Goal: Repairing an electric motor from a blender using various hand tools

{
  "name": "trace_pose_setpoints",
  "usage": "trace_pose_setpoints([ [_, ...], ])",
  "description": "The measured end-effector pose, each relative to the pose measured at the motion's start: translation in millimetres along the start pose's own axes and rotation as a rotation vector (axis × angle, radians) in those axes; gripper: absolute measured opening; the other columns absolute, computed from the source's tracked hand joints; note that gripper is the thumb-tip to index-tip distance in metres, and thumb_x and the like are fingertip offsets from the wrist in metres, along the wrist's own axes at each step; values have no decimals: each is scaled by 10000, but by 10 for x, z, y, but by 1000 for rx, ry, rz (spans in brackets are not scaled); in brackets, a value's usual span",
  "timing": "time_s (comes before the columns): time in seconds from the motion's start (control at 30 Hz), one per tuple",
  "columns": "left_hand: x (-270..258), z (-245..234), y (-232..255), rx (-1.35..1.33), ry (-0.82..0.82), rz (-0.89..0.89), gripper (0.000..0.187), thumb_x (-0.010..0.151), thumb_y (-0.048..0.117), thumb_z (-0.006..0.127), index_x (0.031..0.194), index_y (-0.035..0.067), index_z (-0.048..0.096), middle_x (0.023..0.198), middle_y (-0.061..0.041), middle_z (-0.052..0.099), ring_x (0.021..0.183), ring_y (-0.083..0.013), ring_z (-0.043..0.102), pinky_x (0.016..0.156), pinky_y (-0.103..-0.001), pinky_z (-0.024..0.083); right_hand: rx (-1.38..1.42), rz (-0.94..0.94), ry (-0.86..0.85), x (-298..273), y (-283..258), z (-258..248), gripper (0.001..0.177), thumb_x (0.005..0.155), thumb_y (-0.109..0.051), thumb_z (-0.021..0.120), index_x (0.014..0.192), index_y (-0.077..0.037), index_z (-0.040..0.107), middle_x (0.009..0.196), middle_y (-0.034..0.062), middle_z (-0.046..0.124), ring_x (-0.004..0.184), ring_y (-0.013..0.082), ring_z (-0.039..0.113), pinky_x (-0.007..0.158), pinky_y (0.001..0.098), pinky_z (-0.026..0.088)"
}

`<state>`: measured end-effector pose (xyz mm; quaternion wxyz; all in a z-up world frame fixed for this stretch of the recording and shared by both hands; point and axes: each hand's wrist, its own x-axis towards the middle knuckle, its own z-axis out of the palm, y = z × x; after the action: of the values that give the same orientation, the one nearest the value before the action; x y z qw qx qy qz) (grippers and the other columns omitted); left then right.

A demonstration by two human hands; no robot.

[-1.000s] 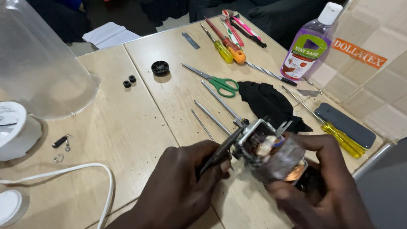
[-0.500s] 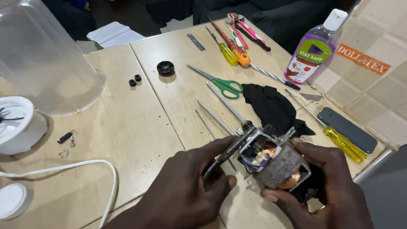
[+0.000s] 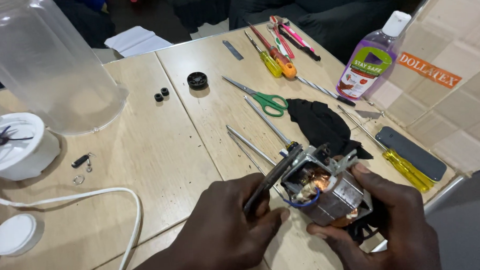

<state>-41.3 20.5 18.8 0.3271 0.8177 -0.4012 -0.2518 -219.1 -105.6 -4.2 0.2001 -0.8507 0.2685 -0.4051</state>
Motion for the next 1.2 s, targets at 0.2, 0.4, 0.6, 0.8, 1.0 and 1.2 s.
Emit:
trace_pose_setpoints([
  [0.2, 15, -1, -21, -11, -71, -30, 258, 801, 207, 738, 746, 199, 486, 657, 57, 564, 628, -164, 552, 619, -335, 456, 51, 38, -24, 0, -60, -26, 1000, 493, -208, 946, 1360, 40, 515, 1312, 182, 663, 1137, 227, 726, 900, 292, 598],
  [0.4, 91, 48, -218, -262, -64, 129, 268, 712, -3, 568, 708, 168, 361, 659, 36, 377, 629, -128, 353, 583, -342, 344, 439, 224, -60, -18, 33, -17, 935, 570, -98, 853, 1385, -68, 396, 1175, 146, 641, 1011, 187, 708, 831, 269, 588],
  [0.6, 163, 14, -238, -326, -118, 70, 307, 706, -19, 595, 716, 172, 355, 669, 31, 356, 656, -147, 330, 593, -361, 329, 330, -213, 45, 21, 340, 119, 700, 773, -197, 744, 1271, -18, 287, 1271, 279, 509, 1180, 294, 626, 939, 309, 560],
  [0.8, 212, 58, -299, -379, -67, 116, 292, 688, 1, 588, 699, 172, 352, 657, 43, 356, 637, -123, 323, 567, -351, 314, 254, 82, -155, 66, 878, 63, 761, 635, -197, 826, 1292, 20, 509, 1222, 50, 648, 1076, 47, 567, 927, 176, 434],
  [1.0, 145, 29, -211, -362, -79, 98, 260, 697, -13, 539, 701, 158, 343, 657, 38, 330, 620, -124, 314, 565, -338, 276, 488, 250, 153, 41, -123, 172, 539, 854, -346, 524, 1259, -28, 365, 902, 132, 502, 634, 168, 518, 600, 239, 385],
  [1.2, 118, 80, -206, -284, -50, 133, 230, 663, -9, 485, 698, 157, 330, 649, 30, 309, 616, -141, 289, 549, -358, 262, 680, 549, 109, -8, -68, 56, 478, 883, -428, 541, 1214, -101, 432, 663, 197, 582, 429, 225, 528, 304, 286, 314],
])
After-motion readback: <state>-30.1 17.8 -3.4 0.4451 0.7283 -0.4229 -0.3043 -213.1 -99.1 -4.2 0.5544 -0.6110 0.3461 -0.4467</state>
